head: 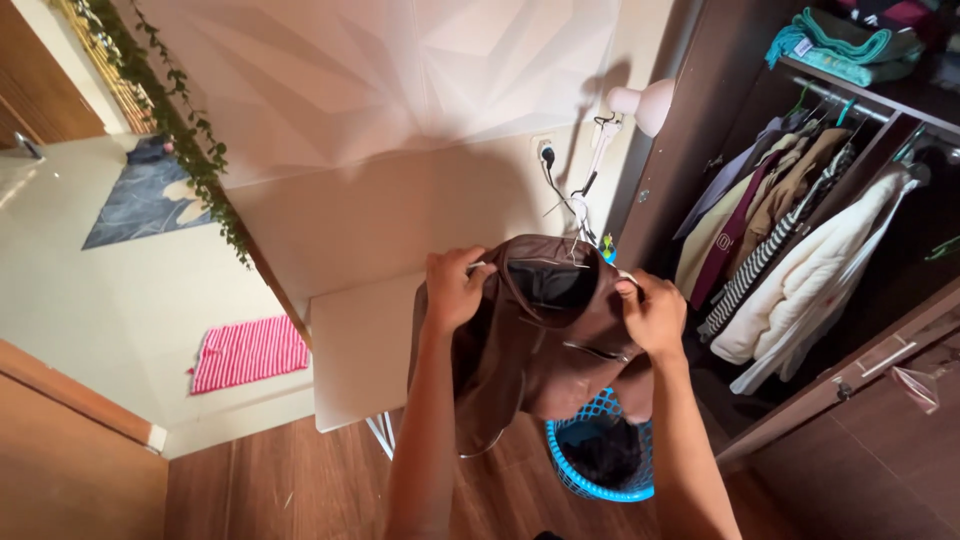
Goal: The recorder takes several jackets and shirts from a laundry basket and hangs them inside a wardrobe.
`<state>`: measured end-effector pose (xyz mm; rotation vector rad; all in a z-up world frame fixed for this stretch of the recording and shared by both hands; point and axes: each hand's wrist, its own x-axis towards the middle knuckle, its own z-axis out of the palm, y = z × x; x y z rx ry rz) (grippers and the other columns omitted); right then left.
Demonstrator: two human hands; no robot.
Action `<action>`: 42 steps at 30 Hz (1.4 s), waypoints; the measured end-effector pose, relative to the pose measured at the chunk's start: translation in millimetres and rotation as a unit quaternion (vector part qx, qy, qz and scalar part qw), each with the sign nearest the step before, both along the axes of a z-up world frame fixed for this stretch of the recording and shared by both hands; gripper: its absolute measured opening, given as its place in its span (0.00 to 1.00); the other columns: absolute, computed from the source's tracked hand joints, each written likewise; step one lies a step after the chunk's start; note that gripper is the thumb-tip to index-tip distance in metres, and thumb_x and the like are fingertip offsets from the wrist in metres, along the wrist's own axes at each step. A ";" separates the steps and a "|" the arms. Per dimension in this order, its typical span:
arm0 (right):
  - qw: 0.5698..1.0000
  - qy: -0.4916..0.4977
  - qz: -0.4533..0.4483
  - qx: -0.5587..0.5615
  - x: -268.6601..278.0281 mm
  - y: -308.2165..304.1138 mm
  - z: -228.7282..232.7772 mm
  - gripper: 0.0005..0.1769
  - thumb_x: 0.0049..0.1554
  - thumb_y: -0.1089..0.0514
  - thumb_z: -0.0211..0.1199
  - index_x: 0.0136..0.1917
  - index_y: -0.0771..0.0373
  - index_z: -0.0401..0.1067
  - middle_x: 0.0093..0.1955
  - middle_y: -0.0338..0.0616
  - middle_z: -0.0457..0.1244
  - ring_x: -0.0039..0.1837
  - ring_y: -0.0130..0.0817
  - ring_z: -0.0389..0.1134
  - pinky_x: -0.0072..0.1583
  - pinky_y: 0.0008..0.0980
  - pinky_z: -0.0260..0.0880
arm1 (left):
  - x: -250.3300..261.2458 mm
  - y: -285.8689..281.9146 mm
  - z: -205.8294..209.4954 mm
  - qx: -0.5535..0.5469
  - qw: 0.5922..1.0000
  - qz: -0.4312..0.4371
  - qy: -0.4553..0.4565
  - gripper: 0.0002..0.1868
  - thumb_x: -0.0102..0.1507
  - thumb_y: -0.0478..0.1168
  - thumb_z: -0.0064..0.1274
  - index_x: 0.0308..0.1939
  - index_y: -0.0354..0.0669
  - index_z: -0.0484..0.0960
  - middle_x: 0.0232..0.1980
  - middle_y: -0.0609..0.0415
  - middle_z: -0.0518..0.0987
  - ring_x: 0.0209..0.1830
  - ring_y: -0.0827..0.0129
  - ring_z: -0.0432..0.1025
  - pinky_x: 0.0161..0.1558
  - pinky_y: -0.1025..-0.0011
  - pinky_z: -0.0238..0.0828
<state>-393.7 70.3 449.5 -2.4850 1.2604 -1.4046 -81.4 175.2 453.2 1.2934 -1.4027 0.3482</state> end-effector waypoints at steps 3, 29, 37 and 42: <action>0.996 -0.079 0.028 -0.012 1.9 7.2 11.4 0.15 0.64 0.46 0.63 0.46 0.61 0.75 0.42 0.51 0.66 0.48 0.55 0.68 0.51 0.47 0.67 | -5.9 0.8 4.5 0.038 0.999 0.015 -0.023 0.13 0.60 0.43 0.65 0.46 0.44 0.85 0.38 0.51 0.82 0.40 0.55 0.74 0.53 0.57 0.59; 0.990 -0.110 0.085 0.004 9.8 8.0 89.1 0.10 0.62 0.59 0.68 0.46 0.69 0.76 0.40 0.51 0.66 0.39 0.41 0.64 0.44 0.33 0.65 | -72.9 -85.0 15.0 0.173 0.967 -0.150 -0.113 0.09 0.64 0.45 0.57 0.41 0.45 0.80 0.35 0.49 0.81 0.43 0.51 0.73 0.46 0.52 0.61; 0.981 -0.175 0.073 0.041 -47.9 -78.3 65.0 0.09 0.64 0.59 0.65 0.46 0.69 0.77 0.41 0.46 0.68 0.42 0.28 0.67 0.46 0.27 0.67 | -84.5 -154.9 6.4 0.209 0.944 -0.218 -0.131 0.17 0.61 0.52 0.60 0.36 0.40 0.81 0.36 0.46 0.81 0.42 0.48 0.74 0.43 0.51 0.62; 0.984 -0.159 0.019 0.081 -87.8 -109.4 79.4 0.12 0.63 0.54 0.67 0.49 0.67 0.77 0.40 0.45 0.68 0.40 0.27 0.64 0.44 0.29 0.64 | -120.7 -252.1 -42.0 0.079 0.945 -0.306 0.084 0.14 0.70 0.45 0.52 0.40 0.36 0.81 0.32 0.43 0.78 0.29 0.55 0.73 0.34 0.66 0.68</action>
